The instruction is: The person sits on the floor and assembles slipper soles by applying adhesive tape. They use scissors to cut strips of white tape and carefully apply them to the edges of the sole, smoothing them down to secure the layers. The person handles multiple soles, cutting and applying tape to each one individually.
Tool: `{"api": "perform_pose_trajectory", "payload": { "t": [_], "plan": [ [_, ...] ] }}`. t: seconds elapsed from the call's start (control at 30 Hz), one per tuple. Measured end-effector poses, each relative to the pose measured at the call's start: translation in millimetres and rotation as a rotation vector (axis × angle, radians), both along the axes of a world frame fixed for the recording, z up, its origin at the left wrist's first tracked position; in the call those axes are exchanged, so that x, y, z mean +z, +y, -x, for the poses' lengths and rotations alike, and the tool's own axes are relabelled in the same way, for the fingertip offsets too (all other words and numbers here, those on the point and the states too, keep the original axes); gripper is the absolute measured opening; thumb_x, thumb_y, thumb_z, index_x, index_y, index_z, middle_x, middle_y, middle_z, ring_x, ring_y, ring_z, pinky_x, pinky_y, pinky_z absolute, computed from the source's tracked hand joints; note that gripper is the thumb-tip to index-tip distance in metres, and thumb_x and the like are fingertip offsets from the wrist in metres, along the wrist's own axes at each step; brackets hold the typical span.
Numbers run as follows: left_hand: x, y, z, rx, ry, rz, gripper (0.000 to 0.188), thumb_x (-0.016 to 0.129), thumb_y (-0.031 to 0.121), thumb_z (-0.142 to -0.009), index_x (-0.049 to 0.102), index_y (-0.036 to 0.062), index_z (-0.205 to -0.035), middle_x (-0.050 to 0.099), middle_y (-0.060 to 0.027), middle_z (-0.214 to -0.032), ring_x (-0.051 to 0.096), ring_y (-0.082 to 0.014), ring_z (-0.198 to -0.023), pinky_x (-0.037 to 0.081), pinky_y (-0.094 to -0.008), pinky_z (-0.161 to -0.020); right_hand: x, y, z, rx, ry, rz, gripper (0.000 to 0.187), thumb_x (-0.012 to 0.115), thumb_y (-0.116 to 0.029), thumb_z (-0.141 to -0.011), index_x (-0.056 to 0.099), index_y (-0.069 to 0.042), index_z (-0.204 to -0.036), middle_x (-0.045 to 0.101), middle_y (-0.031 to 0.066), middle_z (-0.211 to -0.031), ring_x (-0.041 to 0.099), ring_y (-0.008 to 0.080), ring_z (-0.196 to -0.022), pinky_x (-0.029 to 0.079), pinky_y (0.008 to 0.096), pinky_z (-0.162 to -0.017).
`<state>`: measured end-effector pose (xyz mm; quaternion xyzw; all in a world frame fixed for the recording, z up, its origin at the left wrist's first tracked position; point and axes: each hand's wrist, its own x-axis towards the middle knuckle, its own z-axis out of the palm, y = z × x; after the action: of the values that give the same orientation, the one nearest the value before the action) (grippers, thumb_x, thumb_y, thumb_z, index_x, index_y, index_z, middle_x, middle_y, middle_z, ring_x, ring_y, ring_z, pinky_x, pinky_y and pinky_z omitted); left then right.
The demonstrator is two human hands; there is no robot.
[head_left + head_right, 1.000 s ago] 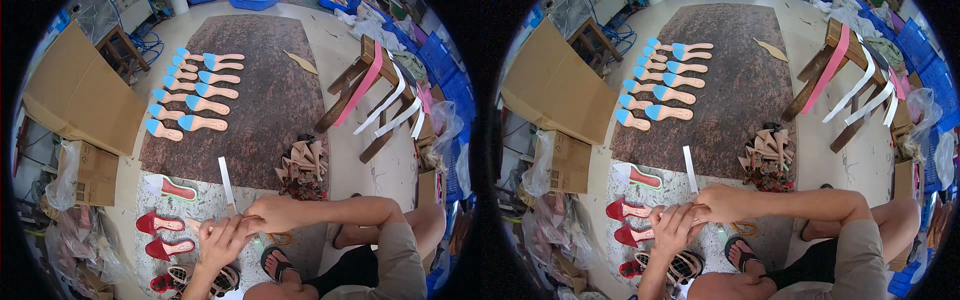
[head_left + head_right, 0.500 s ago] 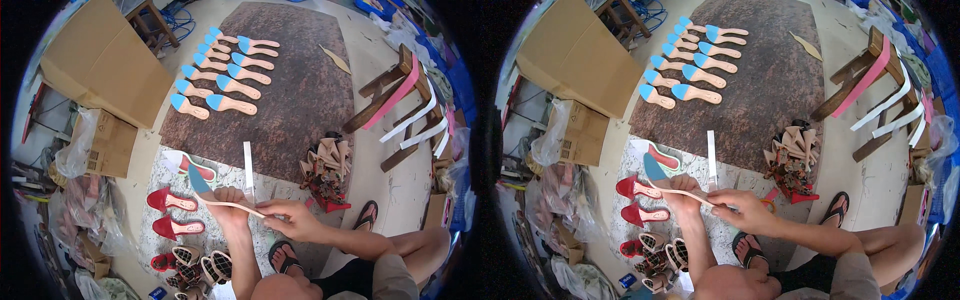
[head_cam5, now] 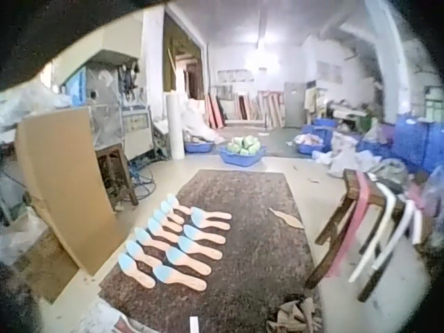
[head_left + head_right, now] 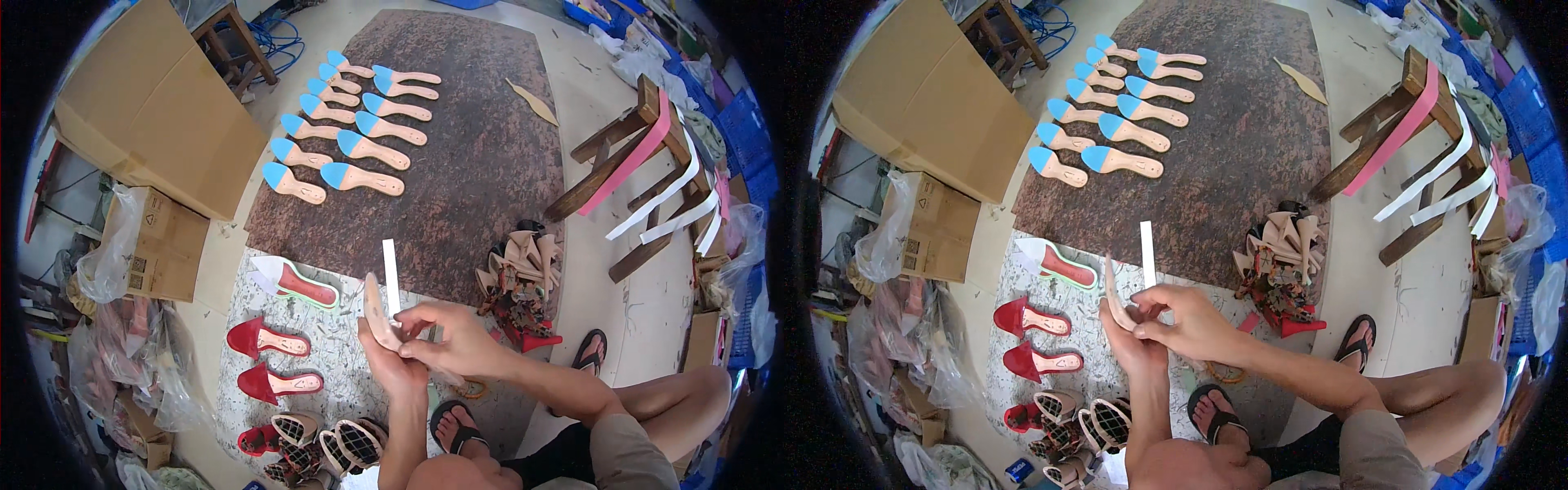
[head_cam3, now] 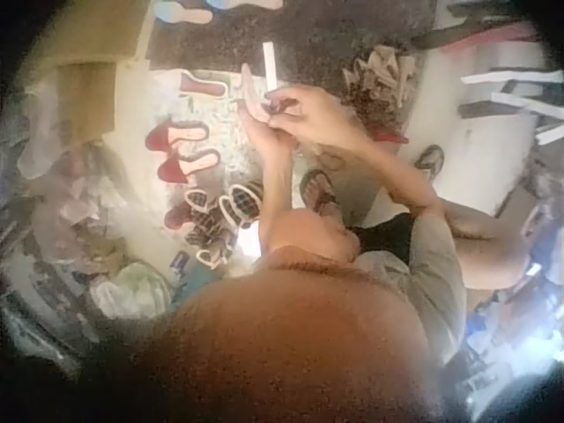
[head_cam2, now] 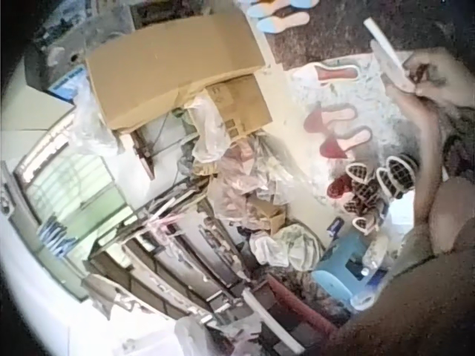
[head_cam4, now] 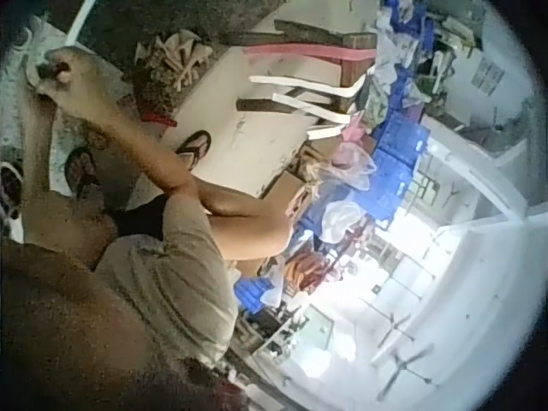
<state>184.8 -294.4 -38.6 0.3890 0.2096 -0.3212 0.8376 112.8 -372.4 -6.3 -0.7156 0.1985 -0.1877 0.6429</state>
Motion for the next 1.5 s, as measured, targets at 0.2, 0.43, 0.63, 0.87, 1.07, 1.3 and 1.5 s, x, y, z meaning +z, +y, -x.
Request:
{"api": "perform_pose_trajectory", "payload": {
  "t": [0.2,0.43,0.63,0.87,1.07,1.3,1.5],
  "plan": [
    [-19,15,12,0.033,-0.27,-0.07,0.049,0.035,0.036,-0.106,0.045,-0.0034,-0.132,0.058,-0.0152,-0.121,0.058,-0.0211,-0.108,0.047,-0.0361,-0.095,9,-7,-3,-0.094,0.254,-0.02,0.024,0.061,-0.019,-0.094,0.07,0.004,-0.09,0.06,0.0053,-0.067,0.051,0.0063,-0.066,0.043,0.0283,-0.059],
    [-34,26,26,-0.259,-0.815,-0.41,0.063,0.043,0.022,-0.097,0.019,0.0,-0.151,0.041,-0.0183,-0.144,0.05,-0.0261,-0.122,0.041,-0.0363,-0.101,-18,-4,-15,-0.051,0.121,-0.304,0.032,0.06,-0.026,-0.097,0.067,0.005,-0.1,0.068,0.0091,-0.08,0.057,0.0077,-0.072,0.045,0.0268,-0.063],
    [-22,70,-57,-0.246,-0.372,-0.203,0.057,0.041,0.019,-0.092,0.034,-0.0039,-0.143,0.051,-0.0234,-0.137,0.062,-0.0325,-0.107,0.053,-0.0405,-0.084,-126,-9,10,0.065,0.34,0.634,0.043,0.069,-0.021,-0.083,0.059,-0.009,-0.124,0.062,0.0195,-0.118,0.062,0.037,-0.102,0.049,0.0443,-0.084],
    [-68,118,-111,-0.535,-0.247,-0.487,0.047,0.047,0.042,-0.099,0.051,0.0035,-0.126,0.066,-0.0112,-0.094,0.067,-0.0244,-0.073,0.055,-0.0356,-0.06,-167,61,-20,-0.025,0.473,0.662,0.047,0.07,-0.02,-0.079,0.056,-0.008,-0.123,0.057,0.0148,-0.113,0.055,0.0342,-0.104,0.043,0.0487,-0.088],
    [-113,112,-94,-0.622,-0.27,-0.417,0.026,0.056,0.023,-0.097,0.058,0.005,-0.116,0.064,-0.0039,-0.09,0.062,-0.0141,-0.071,0.052,-0.0313,-0.065,-214,31,-44,-0.071,0.335,0.667,0.021,0.061,-0.012,-0.084,0.059,-0.004,-0.103,0.061,0.0175,-0.097,0.058,0.033,-0.097,0.047,0.0451,-0.08],
    [-172,138,-110,-1.094,-0.764,-0.939,0.025,0.06,0.018,-0.091,0.068,-0.0036,-0.102,0.07,-0.0162,-0.085,0.068,-0.0211,-0.078,0.052,-0.0321,-0.071,-98,-3,19,-0.152,0.201,0.062,0.007,0.056,-0.006,-0.095,0.052,-0.001,-0.099,0.061,0.0156,-0.094,0.065,0.0254,-0.089,0.049,0.0339,-0.078],
    [-89,41,-126,-0.779,-1.127,-0.88,0.03,0.062,0.019,-0.093,0.065,-0.0076,-0.108,0.07,-0.0214,-0.094,0.069,-0.0247,-0.088,0.053,-0.0347,-0.078,7,-29,94,-0.101,-0.138,-0.431,0.012,0.058,0.001,-0.094,0.058,0.0,-0.105,0.064,0.01,-0.102,0.065,0.0171,-0.094,0.05,0.0305,-0.081]
  ]
}}
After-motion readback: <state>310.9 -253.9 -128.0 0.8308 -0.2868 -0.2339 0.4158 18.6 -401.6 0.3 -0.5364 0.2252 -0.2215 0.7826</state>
